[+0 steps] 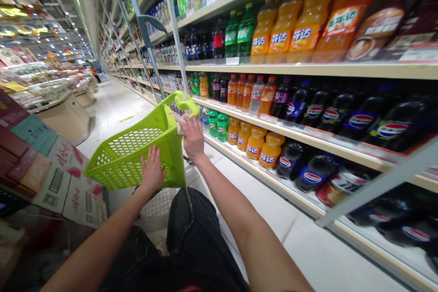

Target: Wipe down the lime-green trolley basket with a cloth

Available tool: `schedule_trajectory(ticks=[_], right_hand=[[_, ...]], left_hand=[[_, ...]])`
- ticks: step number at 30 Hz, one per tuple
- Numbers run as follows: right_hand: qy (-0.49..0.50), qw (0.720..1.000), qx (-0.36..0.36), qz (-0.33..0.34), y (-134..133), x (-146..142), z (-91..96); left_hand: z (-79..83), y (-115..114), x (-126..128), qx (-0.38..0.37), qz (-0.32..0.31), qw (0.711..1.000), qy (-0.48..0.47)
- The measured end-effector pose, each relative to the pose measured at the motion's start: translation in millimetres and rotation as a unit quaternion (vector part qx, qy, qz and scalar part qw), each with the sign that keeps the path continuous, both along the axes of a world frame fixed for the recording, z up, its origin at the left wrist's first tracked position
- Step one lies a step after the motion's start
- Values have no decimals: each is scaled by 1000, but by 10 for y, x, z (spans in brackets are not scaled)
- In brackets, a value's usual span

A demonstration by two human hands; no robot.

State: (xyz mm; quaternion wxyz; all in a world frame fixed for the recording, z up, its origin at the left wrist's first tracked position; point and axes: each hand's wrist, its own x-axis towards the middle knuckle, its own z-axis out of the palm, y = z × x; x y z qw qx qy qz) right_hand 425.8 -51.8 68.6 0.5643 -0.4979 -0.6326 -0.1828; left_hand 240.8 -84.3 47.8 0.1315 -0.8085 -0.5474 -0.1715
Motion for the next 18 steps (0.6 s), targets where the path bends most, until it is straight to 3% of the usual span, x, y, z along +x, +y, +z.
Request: schedule_trajectory(ticks=[5, 7, 8, 10, 15, 17, 18], right_hand=[[-109, 987, -103, 61, -83, -485, -772], [-145, 978, -129, 81, -168, -579, -959], [-153, 976, -128, 86, -204, -588, -965], [-142, 982, -96, 80, -245, -537, -793], [-54, 998, 4, 12, -122, -199, 118], [-35, 999, 17, 7, -34, -118, 294], [-34, 999, 19, 12, 3, -112, 294]], left_hand=[[26, -38, -70, 15, -7, 1000, 8], [52, -29, -119, 18, -8, 1000, 7], [70, -19, -140, 18, -8, 1000, 5], [108, 9, -163, 21, -3, 1000, -1], [175, 24, -84, 26, 4, 1000, 0], [171, -3, -29, 21, 2, 1000, 9], [162, -19, -5, 17, 2, 1000, 14]])
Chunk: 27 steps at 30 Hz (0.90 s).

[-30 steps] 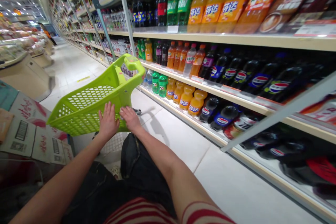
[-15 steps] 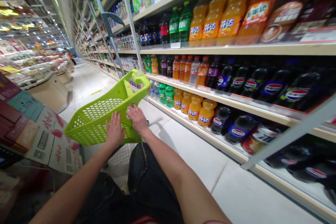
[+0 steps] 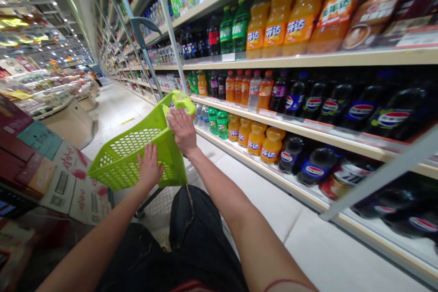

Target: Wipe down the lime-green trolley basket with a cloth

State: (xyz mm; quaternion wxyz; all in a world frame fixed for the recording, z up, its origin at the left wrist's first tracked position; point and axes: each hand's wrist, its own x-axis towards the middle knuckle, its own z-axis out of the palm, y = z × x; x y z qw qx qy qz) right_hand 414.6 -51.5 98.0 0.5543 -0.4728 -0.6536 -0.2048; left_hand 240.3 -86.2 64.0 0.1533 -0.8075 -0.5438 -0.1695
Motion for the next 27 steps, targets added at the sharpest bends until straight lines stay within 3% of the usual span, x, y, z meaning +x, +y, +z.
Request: schedule_trajectory(ticks=[2, 7, 9, 12, 17, 19, 22, 27], right_hand=[[-16, 1000, -6, 23, 43, -57, -169], [-105, 988, -59, 102, -23, -342, -1032], [-126, 983, -64, 115, -79, -383, -1218], [-117, 987, -43, 105, -135, -329, -1079], [-54, 998, 8, 43, -46, -197, -331], [-57, 998, 16, 25, 22, -207, -207], [-102, 994, 5, 32, 78, -284, -343], [-168, 983, -26, 70, 3, -416, -875]], left_hand=[[-29, -31, 30, -7, 3, 1000, 11], [-110, -60, -14, -10, 2, 999, 30], [-127, -49, -55, -8, 5, 1000, 29], [-132, -25, -94, -8, 12, 1000, 22], [-86, -18, -43, -15, 13, 1000, 19], [-60, -24, -5, -21, 12, 999, 24], [-42, -28, 17, -24, 18, 999, 33], [-62, -15, -113, -20, 28, 999, 35]])
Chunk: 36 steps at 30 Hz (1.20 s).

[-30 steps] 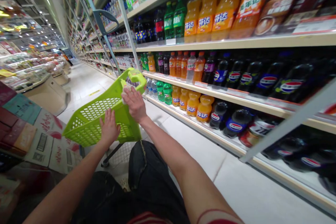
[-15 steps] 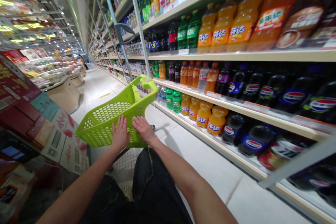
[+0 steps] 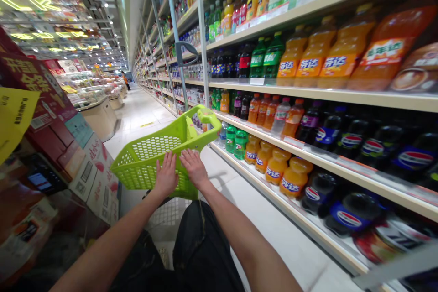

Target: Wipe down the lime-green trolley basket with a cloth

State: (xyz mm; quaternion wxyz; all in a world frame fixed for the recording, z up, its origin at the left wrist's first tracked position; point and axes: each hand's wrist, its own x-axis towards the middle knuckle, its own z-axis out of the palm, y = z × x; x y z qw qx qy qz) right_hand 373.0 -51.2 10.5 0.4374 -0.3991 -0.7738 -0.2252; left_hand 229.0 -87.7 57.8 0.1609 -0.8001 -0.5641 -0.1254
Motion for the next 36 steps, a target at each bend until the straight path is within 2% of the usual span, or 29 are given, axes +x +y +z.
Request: schedule_trajectory(ticks=[2, 4, 6, 9, 11, 12, 15, 19, 21, 24, 27, 31, 33, 36], right_hand=[[-11, 1000, 2, 23, -63, -17, -59], [6, 999, 18, 37, -119, -1, 55], [48, 998, 40, 31, -144, 62, 318], [105, 992, 76, -3, -93, 246, 785], [127, 988, 84, -37, -16, 386, 981], [132, 986, 81, -57, 24, 440, 1017], [104, 989, 49, -90, 99, 455, 897], [18, 999, 17, -46, 94, 141, 535], [-15, 999, 15, -24, 89, -26, 435], [-62, 998, 10, 0, 88, -77, 469], [-83, 996, 17, 7, 59, 149, 646], [-45, 996, 46, -60, 10, 518, 822], [-37, 996, 44, -74, 2, 543, 805], [-49, 998, 27, -34, -12, 321, 685]], left_hand=[[10, 29, -93, -1, 14, 1000, -2], [36, 86, -194, -5, 37, 999, -10], [66, 166, -298, -20, 70, 997, -21], [92, 281, -439, -92, 122, 987, -41], [93, 321, -507, -140, 131, 980, -44], [93, 326, -531, -154, 129, 979, -43], [99, 298, -563, -163, 119, 979, -41], [109, 227, -556, -166, 121, 978, -44], [95, 196, -555, -162, 125, 978, -47], [56, 151, -569, -149, 124, 980, -50], [29, 92, -582, -146, 118, 981, -50], [40, -1, -563, -156, 124, 979, -50], [49, -36, -541, -160, 129, 977, -52], [51, -72, -515, -163, 134, 976, -61]])
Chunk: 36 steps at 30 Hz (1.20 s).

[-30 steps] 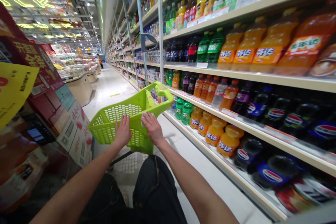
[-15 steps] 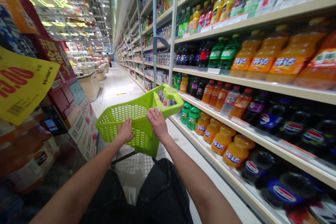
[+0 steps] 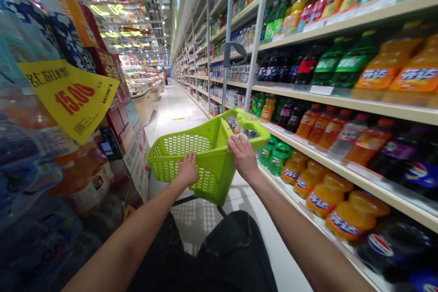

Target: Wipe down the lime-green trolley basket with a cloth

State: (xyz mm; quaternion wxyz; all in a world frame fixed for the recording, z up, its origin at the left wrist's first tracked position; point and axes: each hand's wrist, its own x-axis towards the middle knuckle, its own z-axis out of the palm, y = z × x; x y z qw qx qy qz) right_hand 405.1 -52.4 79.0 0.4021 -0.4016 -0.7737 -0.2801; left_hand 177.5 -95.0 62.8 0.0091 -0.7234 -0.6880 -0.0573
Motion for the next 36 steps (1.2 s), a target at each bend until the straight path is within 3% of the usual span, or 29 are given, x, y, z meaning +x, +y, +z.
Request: schedule_trajectory(ticks=[3, 6, 9, 12, 15, 18, 20, 24, 27, 31, 36], right_hand=[[-26, 999, -24, 35, -24, -328, -108], [-38, 998, -35, 29, -19, -473, -115], [-47, 997, -40, 46, 19, -354, -34], [-52, 996, -37, 64, 55, -108, 74], [-22, 999, -28, 23, 74, 63, 146], [12, 999, -30, -39, 74, 14, 131], [12, 998, -39, -44, 65, -143, 69], [-43, 997, -58, 37, 46, -528, -89], [-79, 991, -69, 89, 54, -622, -128], [-74, 990, -83, 92, 60, -370, -44], [-7, 999, -50, 19, -15, -9, 43]], left_hand=[[-2, -27, 9, 3, -3, 1000, -4], [3, -48, -16, 2, -14, 1000, -6], [-4, -67, -109, 1, -32, 999, -5], [-51, -90, -259, 3, 8, 1000, -15], [-122, -114, -371, 4, 42, 999, -21], [-169, -126, -384, 0, 40, 999, -30], [-178, -129, -361, -4, 47, 998, -37], [-176, -141, -335, -3, 54, 998, -32], [-171, -162, -346, -1, 49, 998, -25], [-176, -192, -355, 7, 41, 999, -14], [-205, -202, -321, 12, 47, 999, -16]])
